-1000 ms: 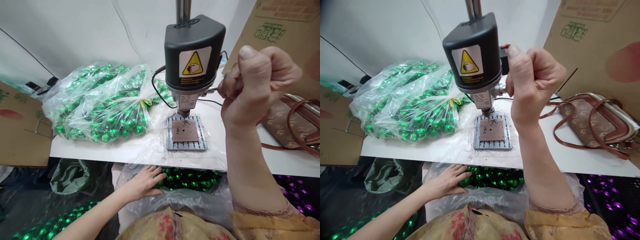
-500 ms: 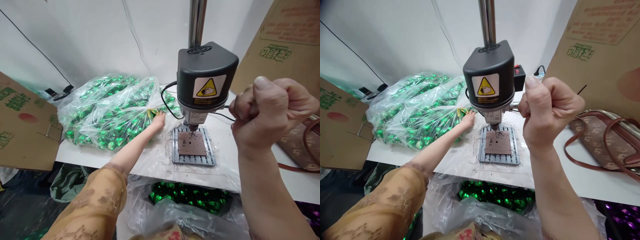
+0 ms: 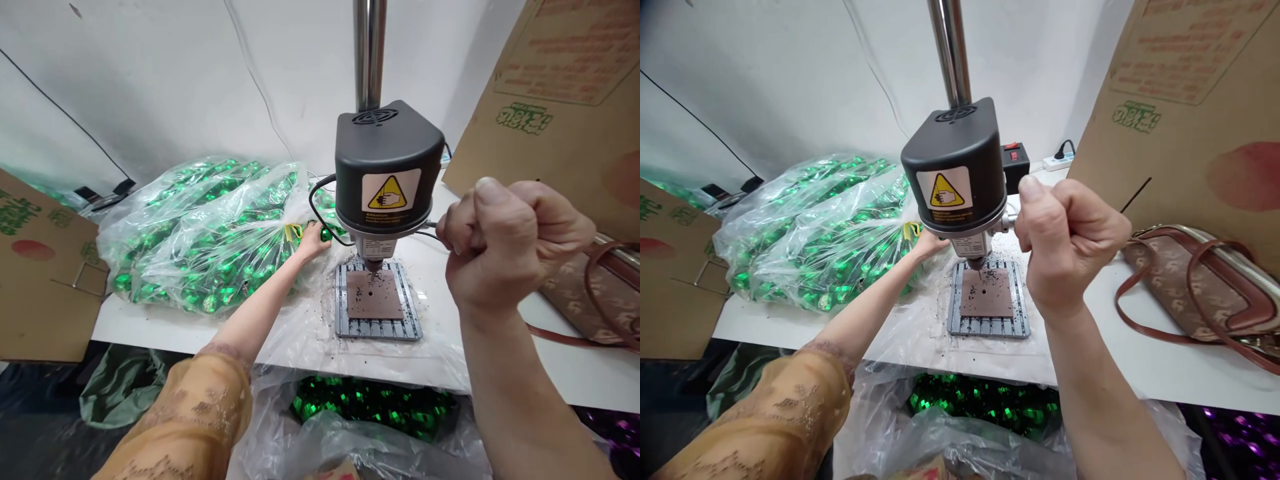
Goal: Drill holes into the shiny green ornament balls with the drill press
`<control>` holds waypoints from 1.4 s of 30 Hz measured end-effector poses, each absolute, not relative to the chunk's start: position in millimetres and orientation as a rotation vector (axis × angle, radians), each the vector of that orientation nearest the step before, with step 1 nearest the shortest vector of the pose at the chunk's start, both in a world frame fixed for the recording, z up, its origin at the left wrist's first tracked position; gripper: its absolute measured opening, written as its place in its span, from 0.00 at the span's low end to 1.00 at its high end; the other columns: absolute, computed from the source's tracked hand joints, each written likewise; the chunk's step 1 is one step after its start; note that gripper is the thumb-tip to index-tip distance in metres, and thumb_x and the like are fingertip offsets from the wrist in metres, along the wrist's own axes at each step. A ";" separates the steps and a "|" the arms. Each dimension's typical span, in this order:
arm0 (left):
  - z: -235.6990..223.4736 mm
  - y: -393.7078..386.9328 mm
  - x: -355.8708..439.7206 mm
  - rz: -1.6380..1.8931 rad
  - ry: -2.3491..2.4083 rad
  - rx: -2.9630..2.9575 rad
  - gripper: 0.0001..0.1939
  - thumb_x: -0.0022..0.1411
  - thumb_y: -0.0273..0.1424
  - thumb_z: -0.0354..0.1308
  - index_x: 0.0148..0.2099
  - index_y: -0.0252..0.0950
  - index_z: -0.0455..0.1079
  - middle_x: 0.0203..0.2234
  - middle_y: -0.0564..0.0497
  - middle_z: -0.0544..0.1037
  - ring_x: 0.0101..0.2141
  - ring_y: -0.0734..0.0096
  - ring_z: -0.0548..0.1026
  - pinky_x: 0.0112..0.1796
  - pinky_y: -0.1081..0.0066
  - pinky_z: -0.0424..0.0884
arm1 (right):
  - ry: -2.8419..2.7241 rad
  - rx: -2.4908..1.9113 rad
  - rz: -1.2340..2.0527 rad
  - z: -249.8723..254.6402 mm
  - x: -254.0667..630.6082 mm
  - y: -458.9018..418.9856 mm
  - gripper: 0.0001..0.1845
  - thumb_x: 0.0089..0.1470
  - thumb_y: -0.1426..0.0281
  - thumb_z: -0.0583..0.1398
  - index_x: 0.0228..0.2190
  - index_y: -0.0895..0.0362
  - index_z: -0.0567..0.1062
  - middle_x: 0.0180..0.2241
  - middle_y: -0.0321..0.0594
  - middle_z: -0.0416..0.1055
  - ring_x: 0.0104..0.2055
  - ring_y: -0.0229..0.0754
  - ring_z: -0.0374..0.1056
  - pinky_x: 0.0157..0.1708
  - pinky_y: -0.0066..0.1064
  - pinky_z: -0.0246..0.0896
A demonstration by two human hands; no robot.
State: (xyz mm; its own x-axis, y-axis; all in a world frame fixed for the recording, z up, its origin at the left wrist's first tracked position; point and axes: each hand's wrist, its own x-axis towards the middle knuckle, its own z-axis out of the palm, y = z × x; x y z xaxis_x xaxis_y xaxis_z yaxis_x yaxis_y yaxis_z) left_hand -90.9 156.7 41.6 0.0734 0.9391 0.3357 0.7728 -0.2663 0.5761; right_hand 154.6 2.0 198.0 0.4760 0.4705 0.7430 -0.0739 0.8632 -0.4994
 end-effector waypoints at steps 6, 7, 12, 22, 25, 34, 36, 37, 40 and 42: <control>43.0 66.6 -98.8 1.101 1.340 1.642 0.32 0.49 0.35 0.71 0.56 0.34 0.70 0.46 0.43 0.78 0.43 0.61 0.77 0.48 0.60 0.72 | -1.007 -0.447 0.331 196.9 152.1 2.7 0.24 0.53 0.73 0.60 0.12 0.58 0.56 0.10 0.27 0.50 0.13 0.25 0.49 0.16 0.27 0.40; 41.8 54.7 -97.2 1.114 1.246 1.528 0.33 0.50 0.37 0.72 0.57 0.34 0.70 0.46 0.43 0.79 0.44 0.61 0.77 0.49 0.60 0.72 | -1.004 -0.446 0.334 196.9 151.8 2.6 0.24 0.53 0.73 0.60 0.12 0.58 0.56 0.10 0.26 0.50 0.13 0.25 0.49 0.16 0.27 0.40; 32.2 23.7 -80.8 1.141 1.049 1.244 0.32 0.48 0.39 0.74 0.54 0.36 0.73 0.47 0.44 0.80 0.48 0.59 0.77 0.52 0.59 0.70 | -1.011 -0.419 0.365 196.2 153.2 2.0 0.24 0.53 0.74 0.60 0.12 0.57 0.56 0.11 0.27 0.50 0.14 0.26 0.49 0.18 0.27 0.41; 28.8 16.5 -47.6 1.010 1.071 1.416 0.36 0.49 0.42 0.73 0.59 0.37 0.71 0.49 0.43 0.79 0.40 0.64 0.78 0.43 0.66 0.73 | -1.074 -0.405 0.342 192.9 155.4 4.5 0.27 0.57 0.70 0.60 0.15 0.56 0.52 0.12 0.28 0.47 0.14 0.27 0.47 0.18 0.29 0.40; 29.8 16.9 -41.2 1.010 1.102 1.481 0.35 0.49 0.42 0.73 0.58 0.36 0.72 0.49 0.44 0.79 0.37 0.66 0.77 0.41 0.67 0.73 | -1.078 -0.415 0.340 191.8 155.6 4.6 0.27 0.57 0.69 0.60 0.15 0.56 0.51 0.12 0.28 0.48 0.15 0.27 0.46 0.18 0.30 0.40; 28.3 19.3 -27.2 1.081 1.154 1.755 0.32 0.49 0.41 0.73 0.55 0.36 0.73 0.49 0.43 0.78 0.49 0.55 0.75 0.49 0.59 0.70 | -1.090 -0.444 0.334 190.6 156.2 6.8 0.27 0.58 0.68 0.60 0.16 0.56 0.51 0.14 0.29 0.46 0.16 0.26 0.45 0.19 0.30 0.39; 26.7 18.1 -24.4 1.083 1.138 1.787 0.31 0.48 0.41 0.74 0.53 0.37 0.73 0.48 0.44 0.77 0.52 0.54 0.73 0.52 0.58 0.69 | -1.102 -0.444 0.321 190.8 155.8 6.7 0.27 0.58 0.68 0.60 0.17 0.56 0.50 0.14 0.29 0.45 0.16 0.26 0.44 0.19 0.30 0.39; 25.8 17.1 -22.9 1.083 1.116 1.777 0.31 0.48 0.40 0.74 0.53 0.37 0.72 0.49 0.44 0.77 0.52 0.54 0.73 0.53 0.57 0.69 | -1.109 -0.444 0.313 190.8 155.6 6.6 0.27 0.59 0.67 0.60 0.17 0.56 0.50 0.15 0.29 0.45 0.16 0.26 0.44 0.19 0.29 0.39; 23.1 12.9 -18.3 1.079 1.018 1.683 0.32 0.50 0.40 0.73 0.55 0.36 0.69 0.50 0.43 0.77 0.52 0.55 0.74 0.54 0.57 0.69 | -1.121 -0.452 0.293 191.2 155.1 6.1 0.27 0.59 0.67 0.59 0.17 0.56 0.49 0.15 0.29 0.44 0.16 0.26 0.45 0.19 0.29 0.39; 21.8 10.0 -16.0 1.066 0.987 1.636 0.33 0.51 0.40 0.73 0.56 0.36 0.68 0.51 0.43 0.76 0.53 0.55 0.74 0.56 0.56 0.69 | -1.114 -0.453 0.299 191.6 154.8 5.8 0.27 0.59 0.67 0.59 0.17 0.56 0.50 0.14 0.29 0.44 0.16 0.26 0.45 0.18 0.29 0.39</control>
State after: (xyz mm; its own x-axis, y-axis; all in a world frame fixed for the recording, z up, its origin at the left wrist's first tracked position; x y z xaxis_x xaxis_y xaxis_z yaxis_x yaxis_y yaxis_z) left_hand -16.0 10.0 21.8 0.3038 0.9299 0.2073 0.1352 -0.2575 0.9568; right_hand 154.8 5.8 191.6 0.4160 0.4502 0.7901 -0.0066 0.8703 -0.4924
